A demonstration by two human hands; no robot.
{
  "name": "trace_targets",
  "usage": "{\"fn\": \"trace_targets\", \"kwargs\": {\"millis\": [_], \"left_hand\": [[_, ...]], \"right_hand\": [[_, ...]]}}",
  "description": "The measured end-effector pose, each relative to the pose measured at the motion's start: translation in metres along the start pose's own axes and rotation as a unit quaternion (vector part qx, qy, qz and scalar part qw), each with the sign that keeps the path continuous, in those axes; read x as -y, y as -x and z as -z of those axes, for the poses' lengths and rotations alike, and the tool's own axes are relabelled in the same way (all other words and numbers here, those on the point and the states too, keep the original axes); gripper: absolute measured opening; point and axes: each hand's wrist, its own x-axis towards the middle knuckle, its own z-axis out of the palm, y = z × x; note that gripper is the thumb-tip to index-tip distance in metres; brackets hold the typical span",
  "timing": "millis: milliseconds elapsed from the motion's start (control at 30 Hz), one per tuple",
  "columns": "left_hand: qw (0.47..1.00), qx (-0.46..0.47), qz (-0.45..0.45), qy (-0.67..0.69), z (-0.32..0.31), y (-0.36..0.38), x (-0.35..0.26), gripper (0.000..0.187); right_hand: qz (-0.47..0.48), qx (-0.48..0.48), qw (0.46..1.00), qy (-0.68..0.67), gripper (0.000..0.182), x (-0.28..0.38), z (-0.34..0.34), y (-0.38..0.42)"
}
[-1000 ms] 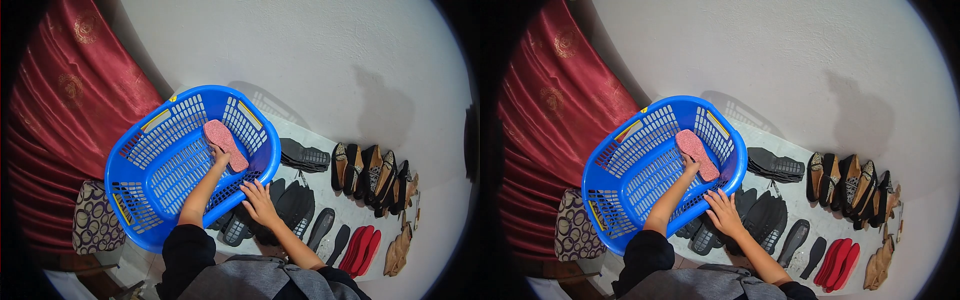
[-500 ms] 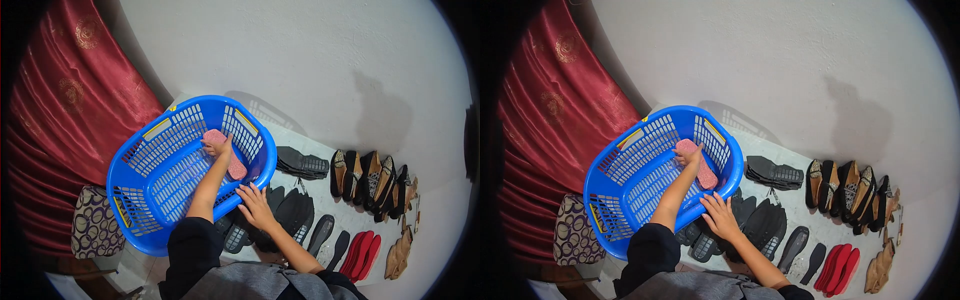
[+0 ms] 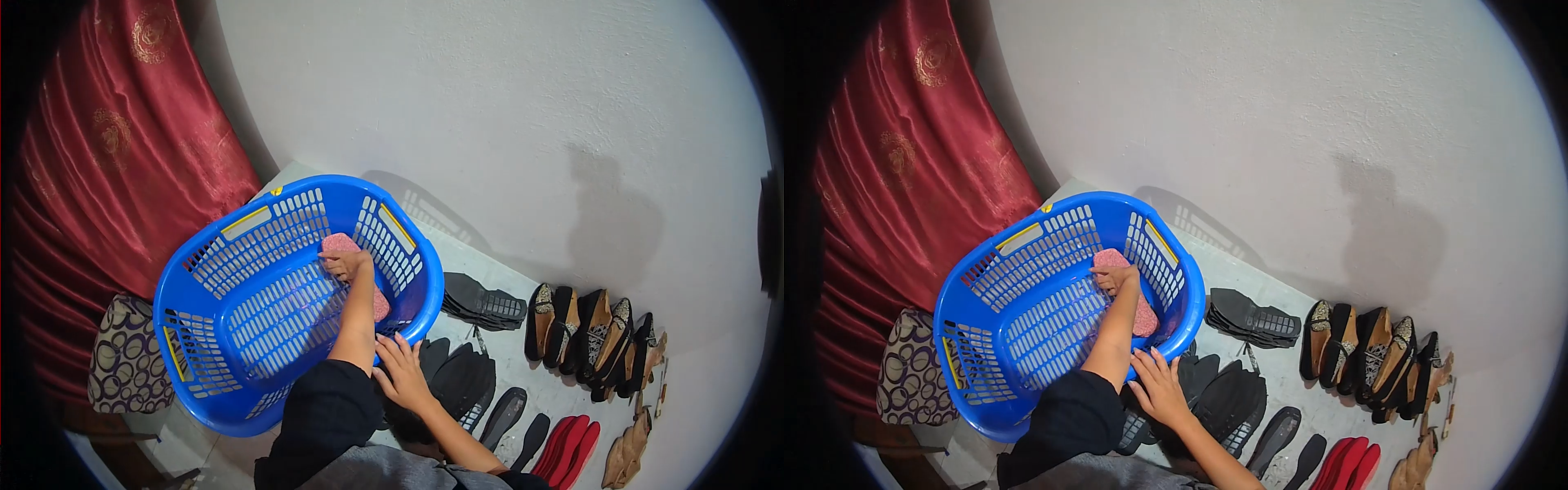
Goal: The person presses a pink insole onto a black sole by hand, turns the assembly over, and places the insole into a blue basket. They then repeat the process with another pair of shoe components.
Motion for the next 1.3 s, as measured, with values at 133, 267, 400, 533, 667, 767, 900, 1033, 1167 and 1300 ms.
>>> {"fn": "trace_targets", "kwargs": {"millis": [133,267,400,533,667,767,900,1033,1167,1300], "left_hand": [[0.996,0.093,0.007,0.000,0.064,0.014,0.001,0.088],[0.998,0.059,-0.010,-0.006,0.051,0.013,0.002,0.104],[0.989,0.142,-0.020,0.035,0.075,0.020,0.007,0.127],[0.980,0.192,-0.027,0.037,0.091,0.017,0.005,0.137],[0.967,0.230,-0.088,0.059,0.118,0.017,0.003,0.136],[0.934,0.258,-0.188,0.160,0.138,0.031,0.004,0.127],[0.864,0.214,-0.371,0.265,0.196,0.080,0.017,0.111],[0.723,0.141,-0.575,0.357,0.253,0.148,0.056,0.098],[0.582,0.208,-0.701,0.356,0.287,0.238,0.133,0.088],[0.446,0.291,-0.802,0.271,0.274,0.316,0.232,0.087]], "right_hand": [[-0.001,-0.007,1.000,-0.006,0.047,0.000,-0.003,-0.001],[-0.007,0.002,1.000,-0.007,0.047,0.000,-0.002,0.000],[-0.006,0.009,1.000,0.000,0.047,0.002,0.002,-0.001],[0.012,0.015,1.000,0.013,0.047,0.008,0.012,-0.007],[0.041,0.012,0.998,0.038,0.050,0.008,0.017,-0.003],[0.037,0.023,0.997,0.070,0.051,0.005,0.025,0.014],[-0.035,-0.031,0.993,0.106,0.052,-0.007,0.036,0.060],[-0.112,-0.093,0.981,0.129,0.052,-0.018,0.059,0.123],[-0.211,-0.150,0.961,0.098,0.051,-0.024,0.086,0.199],[-0.304,-0.205,0.917,0.158,0.051,-0.035,0.103,0.287]]}}
